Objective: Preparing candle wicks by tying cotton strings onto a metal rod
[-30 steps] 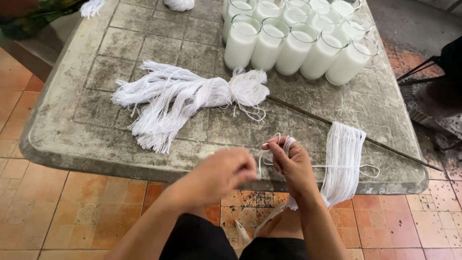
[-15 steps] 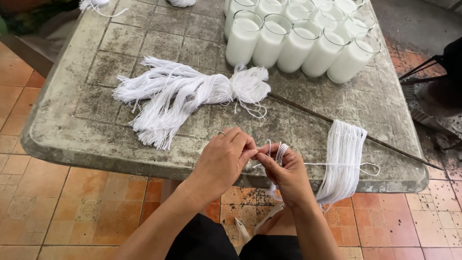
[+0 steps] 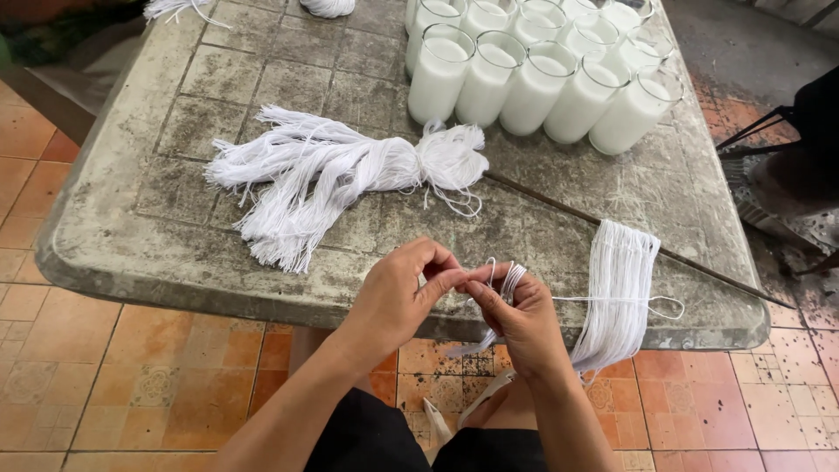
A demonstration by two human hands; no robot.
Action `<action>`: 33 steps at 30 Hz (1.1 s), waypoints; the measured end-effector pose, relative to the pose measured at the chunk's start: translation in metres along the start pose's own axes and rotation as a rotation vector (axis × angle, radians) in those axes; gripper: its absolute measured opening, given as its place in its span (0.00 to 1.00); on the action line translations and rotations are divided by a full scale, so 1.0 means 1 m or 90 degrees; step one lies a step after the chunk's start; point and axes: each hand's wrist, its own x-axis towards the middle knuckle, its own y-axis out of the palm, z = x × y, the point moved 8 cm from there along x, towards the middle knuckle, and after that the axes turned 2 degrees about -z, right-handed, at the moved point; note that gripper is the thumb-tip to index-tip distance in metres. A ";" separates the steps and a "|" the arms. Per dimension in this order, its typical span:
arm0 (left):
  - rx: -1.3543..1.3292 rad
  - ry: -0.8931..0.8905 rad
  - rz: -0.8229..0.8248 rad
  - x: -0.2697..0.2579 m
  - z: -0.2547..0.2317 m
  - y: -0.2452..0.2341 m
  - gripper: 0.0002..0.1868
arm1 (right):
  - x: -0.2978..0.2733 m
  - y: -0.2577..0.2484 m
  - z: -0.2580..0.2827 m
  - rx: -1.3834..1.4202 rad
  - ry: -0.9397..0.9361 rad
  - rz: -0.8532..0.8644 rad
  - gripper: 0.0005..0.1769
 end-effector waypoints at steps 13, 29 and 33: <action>-0.039 -0.026 -0.001 -0.004 -0.003 0.000 0.11 | -0.002 0.004 0.008 -0.027 -0.004 0.004 0.11; -0.493 -0.149 0.105 -0.021 0.004 0.065 0.17 | -0.008 -0.010 0.052 -0.097 0.079 -0.035 0.05; -0.449 -0.117 0.098 -0.027 -0.004 0.048 0.12 | -0.003 -0.034 0.026 -0.034 0.117 -0.054 0.05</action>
